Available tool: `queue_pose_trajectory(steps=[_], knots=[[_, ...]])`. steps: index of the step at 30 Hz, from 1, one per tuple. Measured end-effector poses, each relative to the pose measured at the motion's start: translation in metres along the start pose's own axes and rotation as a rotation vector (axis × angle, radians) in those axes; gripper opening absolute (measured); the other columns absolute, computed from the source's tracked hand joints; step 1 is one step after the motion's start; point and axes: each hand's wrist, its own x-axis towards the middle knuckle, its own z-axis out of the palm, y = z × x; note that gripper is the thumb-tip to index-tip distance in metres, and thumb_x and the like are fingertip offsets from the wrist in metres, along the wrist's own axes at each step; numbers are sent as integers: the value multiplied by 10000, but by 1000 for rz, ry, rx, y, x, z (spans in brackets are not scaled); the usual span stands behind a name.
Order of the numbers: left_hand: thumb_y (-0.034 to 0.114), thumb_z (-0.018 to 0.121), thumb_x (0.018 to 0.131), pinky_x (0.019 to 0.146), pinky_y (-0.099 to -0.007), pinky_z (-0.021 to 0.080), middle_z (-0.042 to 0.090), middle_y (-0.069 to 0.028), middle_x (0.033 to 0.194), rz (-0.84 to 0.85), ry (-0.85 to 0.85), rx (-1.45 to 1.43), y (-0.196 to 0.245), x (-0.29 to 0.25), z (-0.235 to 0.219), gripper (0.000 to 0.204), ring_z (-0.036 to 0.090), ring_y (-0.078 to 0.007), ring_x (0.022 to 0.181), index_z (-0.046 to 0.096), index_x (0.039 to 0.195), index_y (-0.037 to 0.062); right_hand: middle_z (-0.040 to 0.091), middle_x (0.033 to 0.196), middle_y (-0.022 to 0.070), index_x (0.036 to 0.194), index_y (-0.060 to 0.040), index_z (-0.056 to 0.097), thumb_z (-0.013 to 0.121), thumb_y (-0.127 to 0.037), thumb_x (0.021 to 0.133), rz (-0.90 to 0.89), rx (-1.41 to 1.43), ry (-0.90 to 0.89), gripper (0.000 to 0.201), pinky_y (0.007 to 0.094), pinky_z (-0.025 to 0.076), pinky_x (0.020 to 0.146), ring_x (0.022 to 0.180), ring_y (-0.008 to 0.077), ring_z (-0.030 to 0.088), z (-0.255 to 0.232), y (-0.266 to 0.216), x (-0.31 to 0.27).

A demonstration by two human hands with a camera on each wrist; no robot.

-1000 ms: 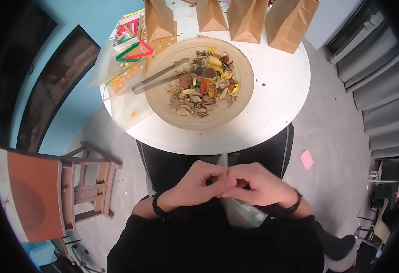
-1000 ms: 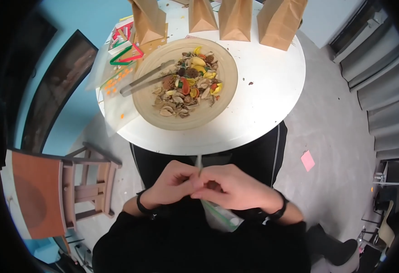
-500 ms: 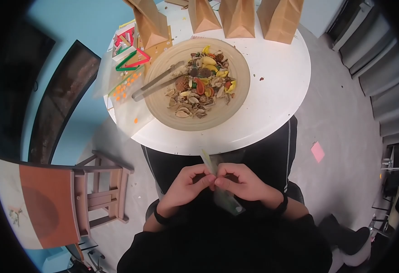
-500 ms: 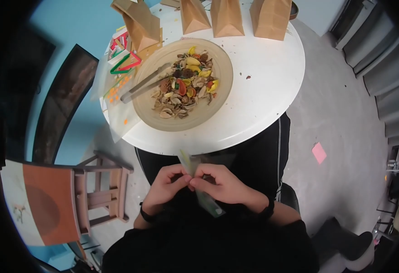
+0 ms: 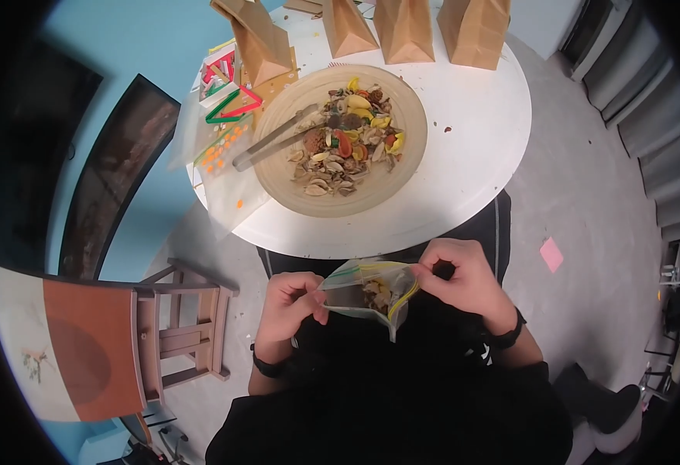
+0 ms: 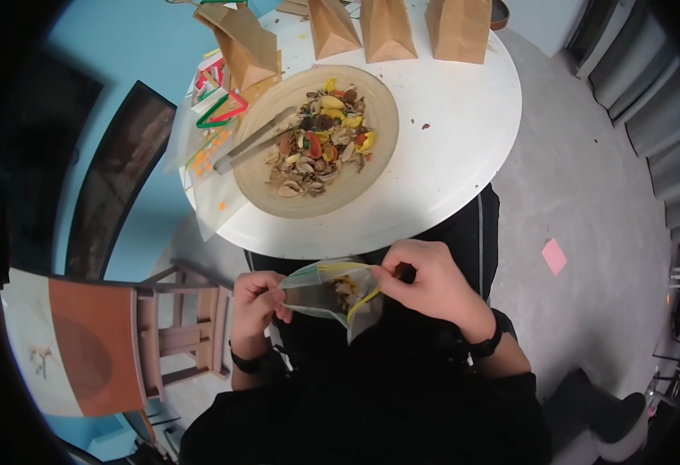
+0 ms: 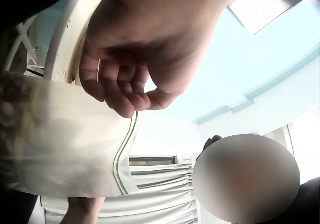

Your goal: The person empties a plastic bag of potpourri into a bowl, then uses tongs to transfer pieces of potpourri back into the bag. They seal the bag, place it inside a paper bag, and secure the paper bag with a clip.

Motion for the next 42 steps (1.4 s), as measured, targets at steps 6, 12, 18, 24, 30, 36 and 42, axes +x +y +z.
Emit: queue_pose_trajectory(steps=[6, 12, 18, 24, 30, 36, 42], knots=[[-16, 566, 827, 463, -219, 429, 584, -59, 546, -17, -133, 34, 6, 5, 9, 213, 595, -120, 479, 521, 620, -6, 596, 810, 71, 775, -59, 572, 817, -221, 725, -570, 33, -246, 297, 353, 476, 667, 761, 275, 580, 1, -62, 21], [-8, 546, 752, 371, -247, 412, 503, -81, 463, 5, 84, -251, 19, 6, -17, 159, 494, -160, 353, 515, 600, -41, 581, 701, 95, 1005, -29, 589, 733, -421, 804, -449, -351, -627, 463, 365, 504, 701, 738, 287, 605, 18, -68, 29], [68, 520, 814, 389, -295, 385, 466, -65, 476, 131, 61, -406, 13, 22, -47, 231, 439, -171, 348, 474, 593, 22, 540, 616, 68, 847, -56, 584, 666, -274, 874, -532, -346, -741, 235, 361, 487, 632, 634, 273, 588, 7, -90, 39], [381, 487, 945, 789, -245, 433, 593, -92, 944, 111, -11, -453, -1, 29, -21, 437, 553, -131, 903, 554, 982, -50, 610, 685, 115, 829, -16, 592, 553, -189, 917, -462, -102, -652, 197, 317, 479, 527, 596, 246, 635, 21, -123, 90], [648, 370, 930, 1025, -378, 396, 469, -201, 1369, 297, 27, -710, 24, 16, -21, 843, 480, -285, 1233, 403, 1353, -81, 688, 832, 116, 1001, 38, 636, 524, -227, 970, 159, 321, -448, 289, 278, 533, 538, 681, 182, 688, -4, -128, 170], [707, 309, 936, 1083, -445, 371, 392, -171, 1486, 410, 265, -812, 30, 40, -36, 892, 431, -296, 1322, 332, 1450, -21, 682, 1060, 147, 1186, 46, 583, 519, -207, 994, 236, 824, -215, 324, 272, 568, 677, 810, 196, 699, 5, -59, 206], [293, 444, 1027, 987, -380, 474, 586, -133, 1298, 324, 486, -464, 49, 62, -55, 442, 593, -249, 1156, 475, 1343, -14, 654, 1137, 207, 1198, 112, 544, 497, -189, 977, 157, 929, -6, 376, 358, 541, 864, 1014, 276, 651, -8, -19, 226]])
